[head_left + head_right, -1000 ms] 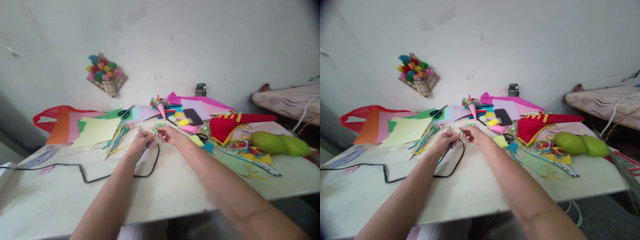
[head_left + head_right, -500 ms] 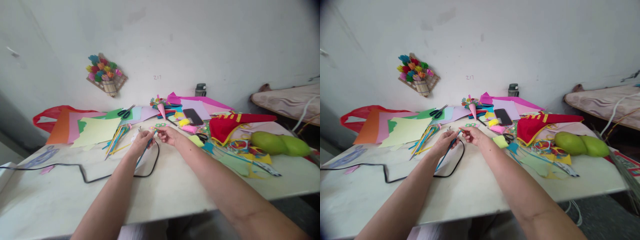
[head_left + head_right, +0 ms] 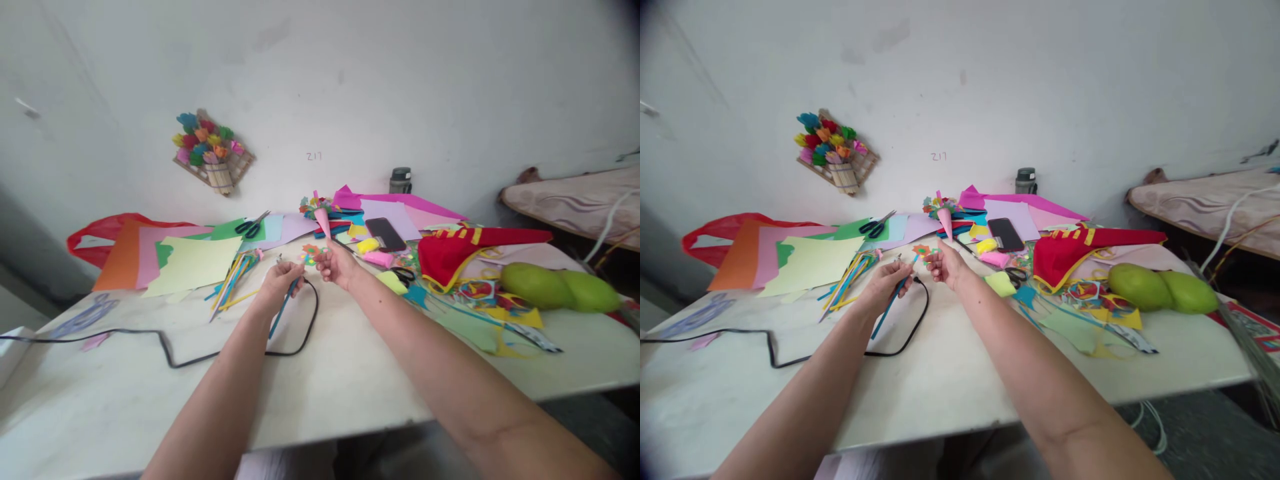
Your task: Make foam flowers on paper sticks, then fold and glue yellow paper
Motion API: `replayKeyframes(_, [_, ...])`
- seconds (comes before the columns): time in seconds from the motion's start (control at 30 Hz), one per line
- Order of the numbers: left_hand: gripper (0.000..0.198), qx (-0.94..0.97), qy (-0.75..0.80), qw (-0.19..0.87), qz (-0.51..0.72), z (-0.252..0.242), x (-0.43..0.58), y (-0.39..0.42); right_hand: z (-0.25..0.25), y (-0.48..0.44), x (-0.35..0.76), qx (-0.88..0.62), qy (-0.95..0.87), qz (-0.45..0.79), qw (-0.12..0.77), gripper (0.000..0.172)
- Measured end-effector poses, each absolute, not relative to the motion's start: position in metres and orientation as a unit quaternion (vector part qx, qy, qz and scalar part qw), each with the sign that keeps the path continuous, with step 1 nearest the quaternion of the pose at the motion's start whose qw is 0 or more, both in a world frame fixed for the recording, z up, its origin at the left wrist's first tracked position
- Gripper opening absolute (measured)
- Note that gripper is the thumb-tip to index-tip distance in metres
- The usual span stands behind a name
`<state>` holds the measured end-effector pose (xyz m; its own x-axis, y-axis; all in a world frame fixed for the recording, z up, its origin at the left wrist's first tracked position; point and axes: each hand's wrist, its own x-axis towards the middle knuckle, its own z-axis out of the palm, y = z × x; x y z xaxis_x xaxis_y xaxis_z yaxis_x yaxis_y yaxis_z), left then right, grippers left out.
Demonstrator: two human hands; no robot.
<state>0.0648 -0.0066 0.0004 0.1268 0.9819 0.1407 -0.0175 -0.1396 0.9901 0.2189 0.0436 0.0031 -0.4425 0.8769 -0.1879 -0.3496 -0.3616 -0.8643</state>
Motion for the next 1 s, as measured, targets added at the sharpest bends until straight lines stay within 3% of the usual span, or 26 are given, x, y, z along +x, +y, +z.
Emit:
replayKeyframes(0.07, [0.031,0.543,0.428,0.493,0.528,-0.001,0.064,-0.006,0.002,0.045,0.218,-0.34,-0.387,0.754,0.408,0.047])
replayKeyframes(0.37, [0.031,0.528,0.423,0.504,0.537,-0.004,0.063,-0.003,0.001,0.033,0.209,-0.313,-0.474,0.72,0.399,0.016])
replayKeyframes(0.77, [0.032,0.585,0.468,0.464,0.474,-0.006,0.07,-0.004,-0.002,0.033,0.203,-0.349,-0.471,0.643,0.493,0.02])
replayKeyframes(1.0, [0.031,0.631,0.453,0.415,0.474,-0.005,0.073,-0.004,0.001,0.032,0.203,-0.352,-0.439,0.66,0.499,0.026])
